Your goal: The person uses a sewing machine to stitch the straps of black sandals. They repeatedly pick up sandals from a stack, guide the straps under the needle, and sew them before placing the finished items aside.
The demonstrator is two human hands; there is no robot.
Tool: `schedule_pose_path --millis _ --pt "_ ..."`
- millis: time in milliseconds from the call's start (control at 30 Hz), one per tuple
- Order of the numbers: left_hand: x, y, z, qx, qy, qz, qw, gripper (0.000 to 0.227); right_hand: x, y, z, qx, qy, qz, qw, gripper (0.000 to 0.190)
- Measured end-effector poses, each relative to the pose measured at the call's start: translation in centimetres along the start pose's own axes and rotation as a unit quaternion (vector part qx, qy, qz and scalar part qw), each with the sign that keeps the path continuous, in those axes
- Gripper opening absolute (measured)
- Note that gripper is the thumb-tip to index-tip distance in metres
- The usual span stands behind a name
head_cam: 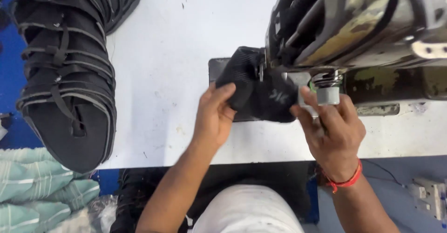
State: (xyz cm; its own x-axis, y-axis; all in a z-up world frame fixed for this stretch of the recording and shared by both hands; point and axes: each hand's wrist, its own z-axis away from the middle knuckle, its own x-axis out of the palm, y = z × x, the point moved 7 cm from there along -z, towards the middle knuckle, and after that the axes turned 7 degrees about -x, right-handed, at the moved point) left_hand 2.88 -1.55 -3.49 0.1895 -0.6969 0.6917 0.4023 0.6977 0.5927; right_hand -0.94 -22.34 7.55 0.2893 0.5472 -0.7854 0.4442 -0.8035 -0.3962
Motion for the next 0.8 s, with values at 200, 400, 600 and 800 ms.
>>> schedule_pose_path --millis 200,400,600,800 --pt "0.6 -2.9 3.1 0.042 -0.024 0.104 0.993 0.019 2.2 -1.2 -0.6 -0.118 -0.08 0.031 0.989 0.057" --pt "0.7 -1.8 4.0 0.149 -0.001 -0.034 0.988 0.014 2.7 -1.0 0.3 -0.19 -0.021 0.059 0.98 0.043" --pt "1.2 -1.3 3.4 0.143 -0.016 -0.021 0.989 0.011 2.5 -1.3 -0.2 -0.176 -0.023 0.08 0.981 0.046" --pt "2.1 -0.2 2.2 0.134 -0.011 -0.017 0.991 0.007 2.2 -1.6 -1.7 -0.164 -0.025 0.064 0.984 0.045"
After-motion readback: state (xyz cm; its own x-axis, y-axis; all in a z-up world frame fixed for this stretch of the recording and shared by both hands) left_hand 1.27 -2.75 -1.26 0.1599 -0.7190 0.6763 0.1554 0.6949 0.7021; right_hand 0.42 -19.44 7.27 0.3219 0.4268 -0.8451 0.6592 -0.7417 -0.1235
